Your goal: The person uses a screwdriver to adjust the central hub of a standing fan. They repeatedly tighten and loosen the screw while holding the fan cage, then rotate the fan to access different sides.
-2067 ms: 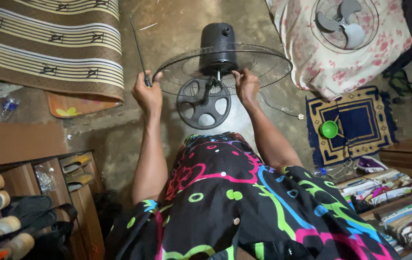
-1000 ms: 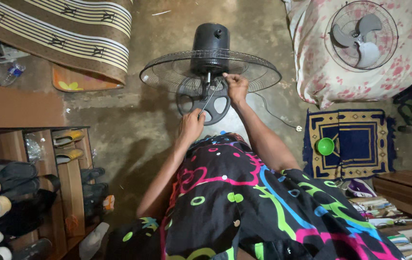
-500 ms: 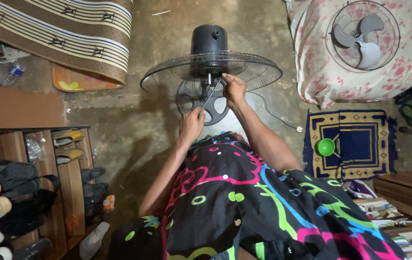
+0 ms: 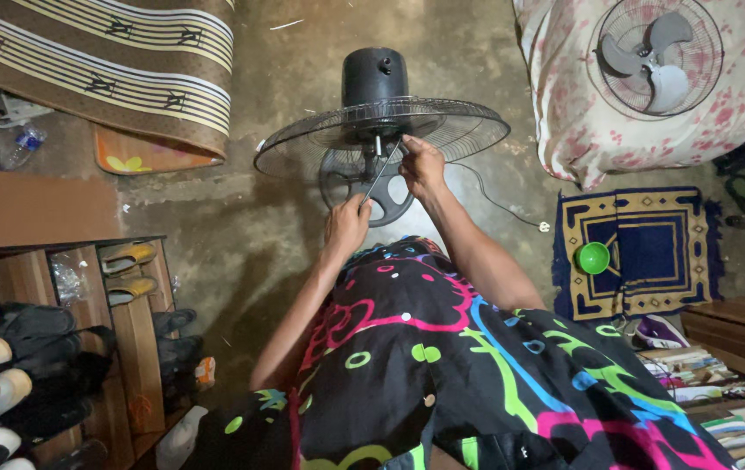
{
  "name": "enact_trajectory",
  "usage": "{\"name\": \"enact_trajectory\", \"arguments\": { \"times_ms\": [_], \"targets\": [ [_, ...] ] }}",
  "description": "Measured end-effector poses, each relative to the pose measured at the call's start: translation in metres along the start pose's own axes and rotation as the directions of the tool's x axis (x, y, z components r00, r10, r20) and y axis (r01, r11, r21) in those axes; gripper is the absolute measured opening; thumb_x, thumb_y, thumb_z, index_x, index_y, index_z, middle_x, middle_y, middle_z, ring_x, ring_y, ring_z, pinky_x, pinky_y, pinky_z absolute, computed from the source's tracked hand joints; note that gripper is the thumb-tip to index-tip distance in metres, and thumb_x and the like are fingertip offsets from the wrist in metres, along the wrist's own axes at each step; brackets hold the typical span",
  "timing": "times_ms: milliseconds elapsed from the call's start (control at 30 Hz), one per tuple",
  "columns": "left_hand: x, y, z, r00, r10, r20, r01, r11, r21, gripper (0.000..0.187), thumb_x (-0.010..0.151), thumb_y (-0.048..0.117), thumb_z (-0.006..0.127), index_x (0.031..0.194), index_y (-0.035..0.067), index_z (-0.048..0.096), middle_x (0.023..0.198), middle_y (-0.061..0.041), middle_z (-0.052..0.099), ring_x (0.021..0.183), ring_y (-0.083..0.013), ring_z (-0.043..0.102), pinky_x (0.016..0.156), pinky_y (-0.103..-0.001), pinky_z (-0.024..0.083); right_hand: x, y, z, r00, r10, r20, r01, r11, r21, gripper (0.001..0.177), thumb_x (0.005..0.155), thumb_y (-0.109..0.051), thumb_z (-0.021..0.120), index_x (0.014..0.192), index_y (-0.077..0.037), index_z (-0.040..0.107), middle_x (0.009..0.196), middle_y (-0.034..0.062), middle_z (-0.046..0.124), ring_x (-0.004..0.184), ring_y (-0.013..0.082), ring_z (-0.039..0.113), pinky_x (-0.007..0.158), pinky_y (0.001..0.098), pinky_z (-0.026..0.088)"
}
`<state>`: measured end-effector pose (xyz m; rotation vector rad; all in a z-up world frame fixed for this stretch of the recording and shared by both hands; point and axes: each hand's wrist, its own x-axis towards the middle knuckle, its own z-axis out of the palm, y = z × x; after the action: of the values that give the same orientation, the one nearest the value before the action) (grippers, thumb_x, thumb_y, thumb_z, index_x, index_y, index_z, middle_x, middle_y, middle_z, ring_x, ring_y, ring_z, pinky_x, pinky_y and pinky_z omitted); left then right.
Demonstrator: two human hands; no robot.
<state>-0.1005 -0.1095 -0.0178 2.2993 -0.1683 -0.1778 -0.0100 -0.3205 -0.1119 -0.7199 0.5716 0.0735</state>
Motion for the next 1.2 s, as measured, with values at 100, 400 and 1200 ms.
{"name": "enact_trajectory", "arguments": {
  "times_ms": [100,400,1200],
  "targets": [
    [0.000,-0.004,0.000,0.999,0.040,-0.017,-0.041,0.999,-0.012,0.030,0.098,0.029,0.060,0.110,0.003,0.071,0.096,-0.026,0.072,0.093,-0.0473,0.067,0.079,-0.055,0.051,0.001,0.002,-0.002,1.000,0.023,-0.002,-0.023,0.999,0.029,0.005,0.097,-0.011,0.068,0.099,-0.007,0.066,0.053,-0.0062,0.036,0.039,0.0085,0.028,0.041,0.0297,0.026],
    [-0.004,-0.008,0.014,0.997,0.065,-0.028,-0.068,0.989,-0.129,0.027,0.099,0.027,0.065,0.104,0.002,0.071,0.087,-0.025,0.070,0.085,-0.0466,0.068,0.070,-0.052,0.051,-0.002,-0.001,-0.004,0.999,0.018,0.049,-0.018,1.000,-0.004,0.009,0.100,-0.013,0.068,0.092,-0.010,0.064,0.052,-0.0068,0.034,0.039,0.0083,0.028,0.041,0.0291,0.026],
    [-0.027,0.014,0.063,0.987,0.006,-0.163,-0.013,0.999,-0.038,0.035,0.097,0.014,0.060,0.125,-0.007,0.066,0.104,-0.035,0.066,0.097,-0.0527,0.064,0.085,-0.055,0.051,-0.013,-0.025,0.008,0.996,-0.082,0.022,0.084,0.894,-0.441,0.009,0.093,-0.011,0.076,0.096,-0.004,0.074,0.059,-0.0042,0.055,0.042,0.0059,0.040,0.038,0.0257,0.029]
  ]
}}
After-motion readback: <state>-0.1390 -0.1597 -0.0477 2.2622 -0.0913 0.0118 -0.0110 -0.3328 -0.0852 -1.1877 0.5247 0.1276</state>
